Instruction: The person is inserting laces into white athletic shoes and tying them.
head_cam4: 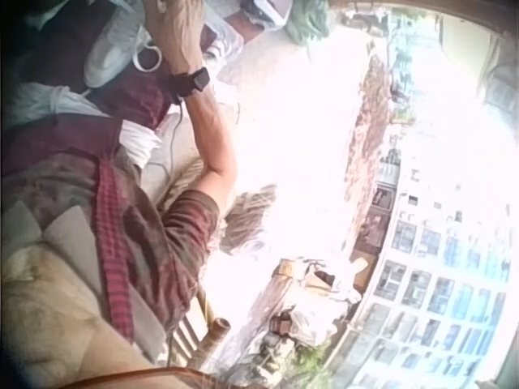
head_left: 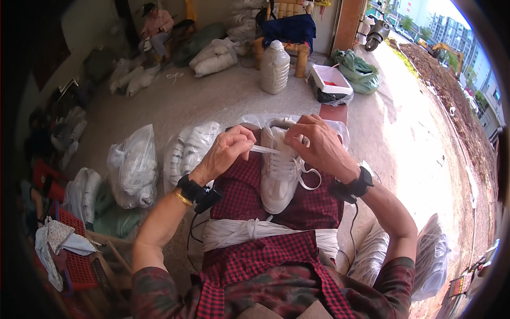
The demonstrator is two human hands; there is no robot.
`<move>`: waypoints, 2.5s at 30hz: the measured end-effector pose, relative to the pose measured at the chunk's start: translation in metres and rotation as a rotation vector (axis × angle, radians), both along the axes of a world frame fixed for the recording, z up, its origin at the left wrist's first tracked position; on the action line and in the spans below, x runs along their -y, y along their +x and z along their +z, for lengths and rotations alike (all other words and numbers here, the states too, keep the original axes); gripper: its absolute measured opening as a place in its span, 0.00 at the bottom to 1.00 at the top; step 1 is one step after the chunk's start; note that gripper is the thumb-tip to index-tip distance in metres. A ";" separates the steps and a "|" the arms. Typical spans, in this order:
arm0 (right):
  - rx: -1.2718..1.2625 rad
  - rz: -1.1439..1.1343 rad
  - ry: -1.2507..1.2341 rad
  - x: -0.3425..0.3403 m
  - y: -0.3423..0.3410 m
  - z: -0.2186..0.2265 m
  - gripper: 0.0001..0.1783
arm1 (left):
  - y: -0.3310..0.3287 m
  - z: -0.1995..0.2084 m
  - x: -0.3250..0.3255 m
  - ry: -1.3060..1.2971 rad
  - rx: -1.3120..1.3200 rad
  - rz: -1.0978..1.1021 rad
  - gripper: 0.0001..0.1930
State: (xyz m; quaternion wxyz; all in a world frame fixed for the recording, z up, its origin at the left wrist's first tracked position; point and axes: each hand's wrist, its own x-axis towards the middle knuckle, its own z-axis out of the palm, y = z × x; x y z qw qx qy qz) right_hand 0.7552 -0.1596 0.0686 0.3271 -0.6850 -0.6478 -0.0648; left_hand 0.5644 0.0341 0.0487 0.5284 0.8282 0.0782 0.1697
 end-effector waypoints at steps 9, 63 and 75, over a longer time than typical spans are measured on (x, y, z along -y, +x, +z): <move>-0.282 -0.017 0.035 -0.028 0.008 -0.006 0.14 | 0.006 -0.018 0.008 0.234 0.128 0.036 0.13; -0.037 -0.003 -0.060 0.039 -0.011 -0.019 0.20 | 0.104 0.082 -0.087 -0.260 0.410 0.443 0.18; -0.291 -0.019 -0.026 0.026 0.010 -0.031 0.18 | 0.089 0.003 -0.019 0.277 0.043 -0.012 0.18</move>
